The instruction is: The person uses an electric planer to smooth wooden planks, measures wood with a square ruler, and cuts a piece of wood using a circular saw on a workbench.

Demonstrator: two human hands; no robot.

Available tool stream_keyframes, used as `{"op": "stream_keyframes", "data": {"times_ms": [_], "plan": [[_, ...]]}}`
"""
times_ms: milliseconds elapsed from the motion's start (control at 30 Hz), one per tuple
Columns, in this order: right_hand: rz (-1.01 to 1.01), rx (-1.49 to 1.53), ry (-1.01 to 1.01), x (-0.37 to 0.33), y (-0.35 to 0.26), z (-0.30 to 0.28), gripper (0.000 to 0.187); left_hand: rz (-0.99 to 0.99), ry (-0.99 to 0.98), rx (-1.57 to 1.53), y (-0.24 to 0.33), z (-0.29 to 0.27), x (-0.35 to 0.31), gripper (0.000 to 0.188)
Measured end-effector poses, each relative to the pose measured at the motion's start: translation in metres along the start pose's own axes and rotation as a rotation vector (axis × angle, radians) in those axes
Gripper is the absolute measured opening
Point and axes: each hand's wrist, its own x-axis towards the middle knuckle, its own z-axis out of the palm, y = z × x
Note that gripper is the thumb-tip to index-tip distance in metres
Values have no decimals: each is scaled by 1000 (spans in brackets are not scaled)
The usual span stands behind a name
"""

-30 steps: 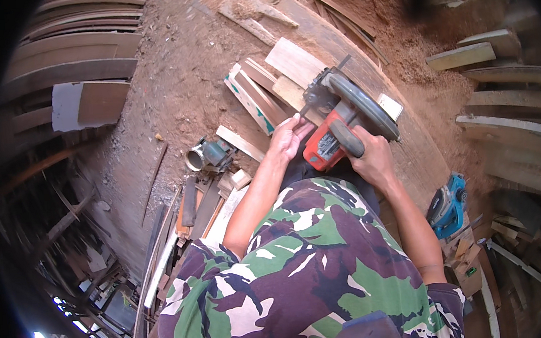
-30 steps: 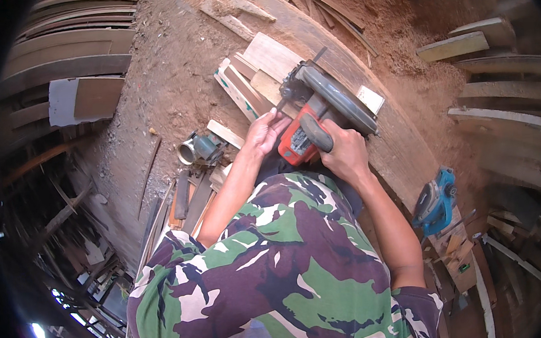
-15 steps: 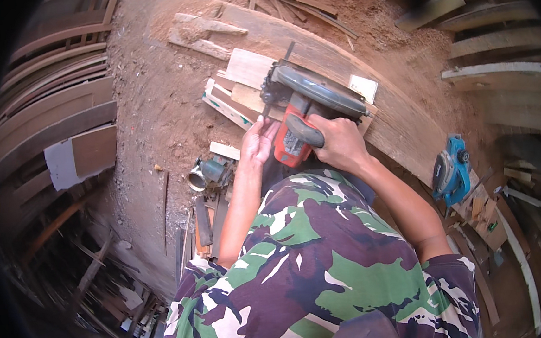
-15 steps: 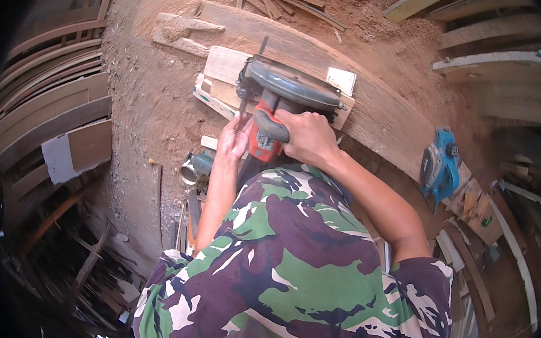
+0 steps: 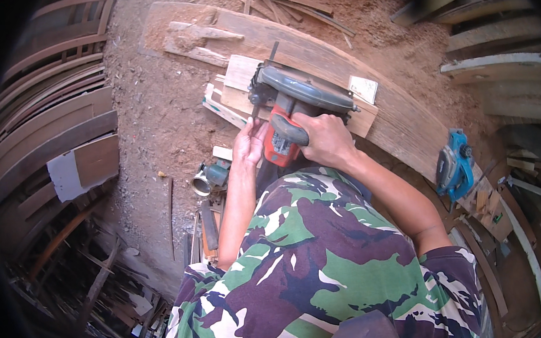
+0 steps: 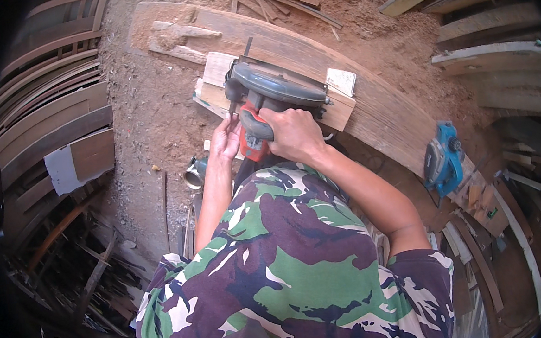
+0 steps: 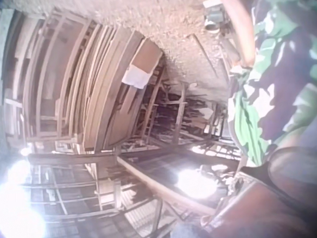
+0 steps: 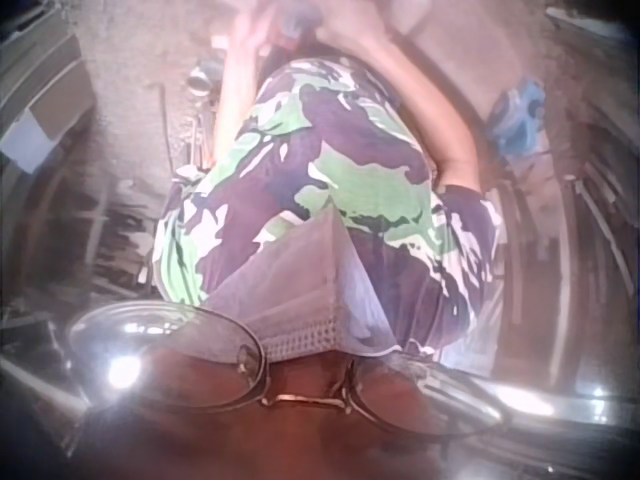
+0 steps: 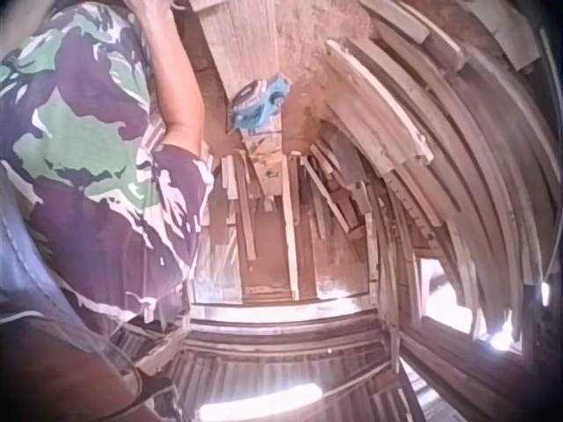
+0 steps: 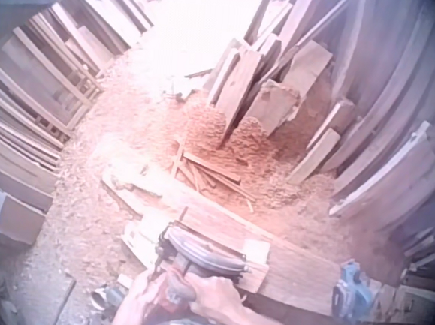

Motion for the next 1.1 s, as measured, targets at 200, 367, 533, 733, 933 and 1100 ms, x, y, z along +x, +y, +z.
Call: {"op": "stream_keyframes", "data": {"times_ms": [200, 367, 533, 733, 933, 1100], "plan": [[15, 4, 6, 8, -7, 5, 37, -10, 7, -10, 10, 1, 0, 19], [3, 48, 31, 13, -10, 9, 28, 43, 3, -59, 18, 5, -1, 17], [-27, 22, 52, 14, -9, 14, 28, 42, 35, -90, 22, 15, -8, 17], [-28, 27, 39, 18, -12, 17, 34, 37, 56, -136, 26, 11, -5, 17], [-48, 34, 55, 22, -16, 19, 31, 38, 23, -118, 30, 3, 0, 20], [-92, 57, 102, 26, -16, 24, 29, 36, 38, -101, 36, 1, 4, 24]]}}
